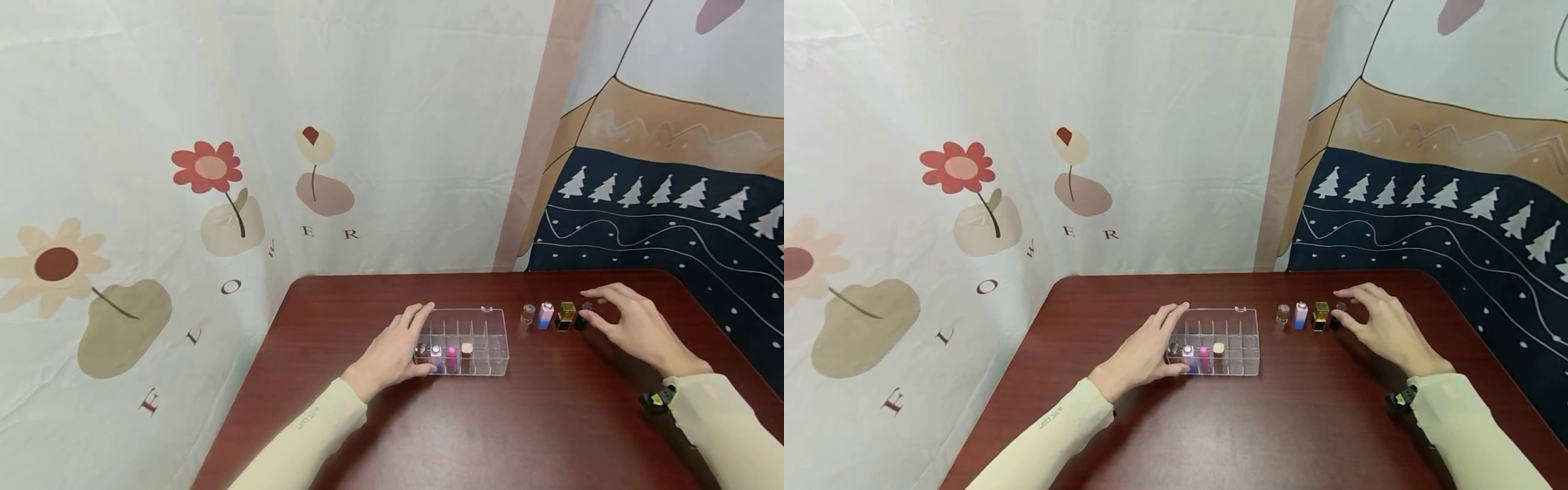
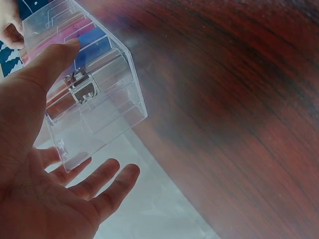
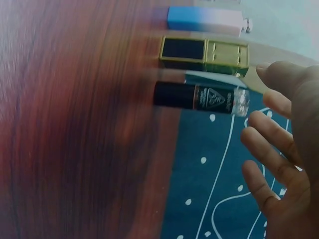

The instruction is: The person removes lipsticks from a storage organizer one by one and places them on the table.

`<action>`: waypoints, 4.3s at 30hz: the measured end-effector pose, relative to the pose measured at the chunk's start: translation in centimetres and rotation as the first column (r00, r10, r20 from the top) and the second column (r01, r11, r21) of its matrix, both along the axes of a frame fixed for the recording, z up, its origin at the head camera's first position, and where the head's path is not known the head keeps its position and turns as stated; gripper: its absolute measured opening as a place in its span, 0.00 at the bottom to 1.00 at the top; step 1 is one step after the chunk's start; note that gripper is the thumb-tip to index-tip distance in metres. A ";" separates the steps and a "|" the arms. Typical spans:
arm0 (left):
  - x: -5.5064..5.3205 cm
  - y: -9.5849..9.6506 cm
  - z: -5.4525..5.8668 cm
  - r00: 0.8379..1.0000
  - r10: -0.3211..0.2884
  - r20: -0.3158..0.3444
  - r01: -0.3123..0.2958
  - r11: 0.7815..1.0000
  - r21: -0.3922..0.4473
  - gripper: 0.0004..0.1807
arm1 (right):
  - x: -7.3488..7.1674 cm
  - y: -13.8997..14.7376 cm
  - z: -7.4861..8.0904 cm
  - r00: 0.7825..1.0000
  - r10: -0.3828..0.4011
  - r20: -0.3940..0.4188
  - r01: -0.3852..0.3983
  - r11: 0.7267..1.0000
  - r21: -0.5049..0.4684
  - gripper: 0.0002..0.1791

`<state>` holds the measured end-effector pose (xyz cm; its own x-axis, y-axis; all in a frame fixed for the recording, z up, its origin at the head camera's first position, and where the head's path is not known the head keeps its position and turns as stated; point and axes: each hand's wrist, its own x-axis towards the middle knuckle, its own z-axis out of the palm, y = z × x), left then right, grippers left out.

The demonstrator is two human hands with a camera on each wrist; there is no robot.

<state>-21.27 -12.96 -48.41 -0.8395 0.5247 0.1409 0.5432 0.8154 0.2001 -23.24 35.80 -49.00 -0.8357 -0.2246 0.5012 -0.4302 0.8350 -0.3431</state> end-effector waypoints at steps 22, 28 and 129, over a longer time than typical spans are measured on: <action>-0.1 0.6 0.2 1.000 0.026 -0.007 -0.027 0.999 -0.037 0.72 | 2.0 -6.7 2.0 0.974 0.201 -0.104 -0.193 0.978 0.076 0.28; -0.1 0.8 0.4 0.999 0.045 -0.003 -0.045 0.998 -0.049 0.72 | 2.1 -9.1 2.2 0.959 0.277 -0.053 -0.272 0.958 0.089 0.27; 0.3 1.4 0.6 0.997 0.072 -0.021 -0.074 0.991 -0.108 0.72 | 1.5 -19.4 -0.9 0.798 0.600 0.047 -0.599 0.800 -0.045 0.11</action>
